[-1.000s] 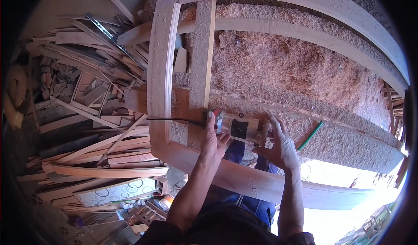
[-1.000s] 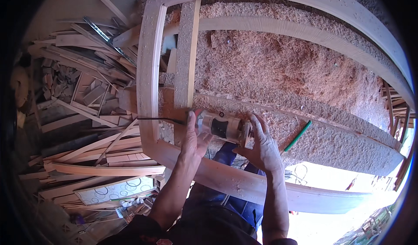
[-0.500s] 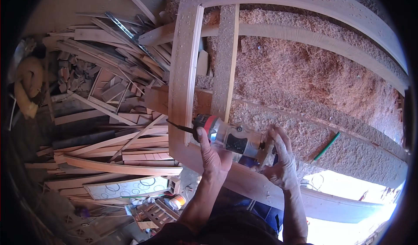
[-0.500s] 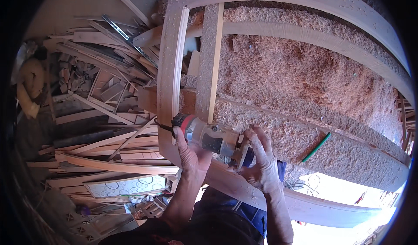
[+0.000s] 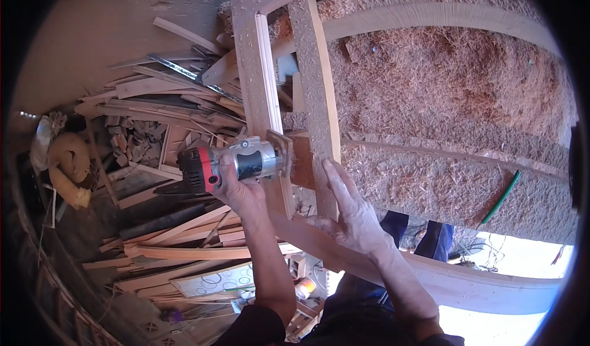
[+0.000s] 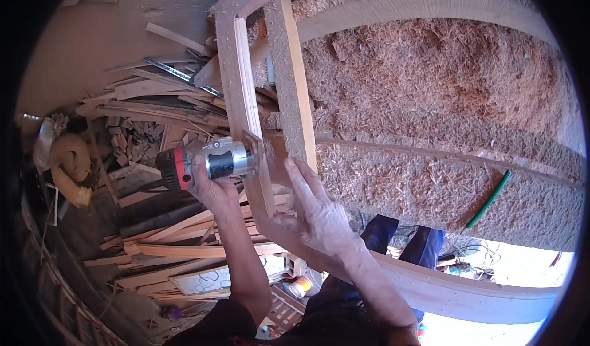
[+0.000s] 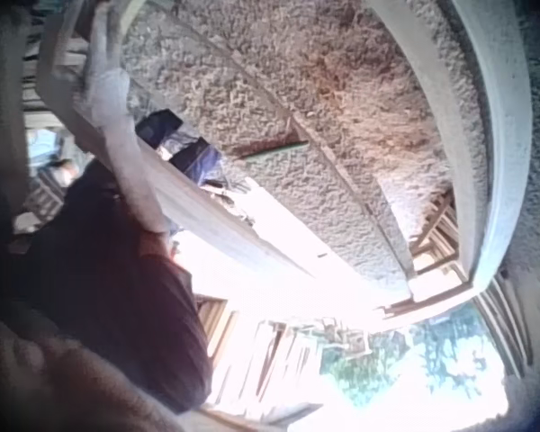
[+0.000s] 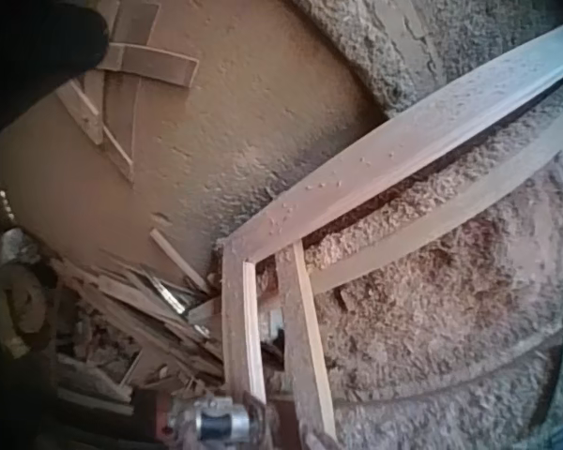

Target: The person uses a router to shape the inner edge of a wooden door frame, marks points with a pencil, and works on a small metal component on the ground with tools.

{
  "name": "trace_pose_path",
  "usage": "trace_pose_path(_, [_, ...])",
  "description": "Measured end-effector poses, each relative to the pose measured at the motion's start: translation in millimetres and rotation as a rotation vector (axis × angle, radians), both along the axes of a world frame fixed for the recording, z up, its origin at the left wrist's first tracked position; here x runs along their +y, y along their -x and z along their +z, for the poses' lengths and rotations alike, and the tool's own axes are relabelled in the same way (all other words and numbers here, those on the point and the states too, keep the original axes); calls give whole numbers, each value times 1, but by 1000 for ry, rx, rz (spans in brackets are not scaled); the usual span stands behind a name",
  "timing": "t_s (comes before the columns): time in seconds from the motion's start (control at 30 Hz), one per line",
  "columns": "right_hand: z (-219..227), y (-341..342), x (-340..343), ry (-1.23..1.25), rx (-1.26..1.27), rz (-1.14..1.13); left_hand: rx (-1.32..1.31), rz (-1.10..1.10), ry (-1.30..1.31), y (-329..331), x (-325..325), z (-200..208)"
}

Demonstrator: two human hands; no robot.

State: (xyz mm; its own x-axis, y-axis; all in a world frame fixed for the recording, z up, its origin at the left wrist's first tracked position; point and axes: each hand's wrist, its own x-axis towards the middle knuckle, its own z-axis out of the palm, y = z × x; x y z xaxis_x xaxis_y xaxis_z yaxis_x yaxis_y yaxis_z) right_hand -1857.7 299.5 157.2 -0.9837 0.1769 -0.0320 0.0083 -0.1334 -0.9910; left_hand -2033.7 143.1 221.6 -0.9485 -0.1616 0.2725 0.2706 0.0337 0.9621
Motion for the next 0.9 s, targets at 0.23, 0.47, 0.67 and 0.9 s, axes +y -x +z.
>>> trace_pose_path(0.23, [-16,-63,-8,108,-102,-63,72,-90,120,27,-8,-11])
trace_pose_path(0.47, [-33,-71,-11,130,-86,-117,67,-267,215,45,-13,-16])
trace_pose_path(0.67, [-34,-74,-6,179,-65,-131,-74,-279,127,46,-20,-17])
trace_pose_path(0.9, [-44,-76,-3,222,-18,-209,-55,-337,217,29,-28,-20])
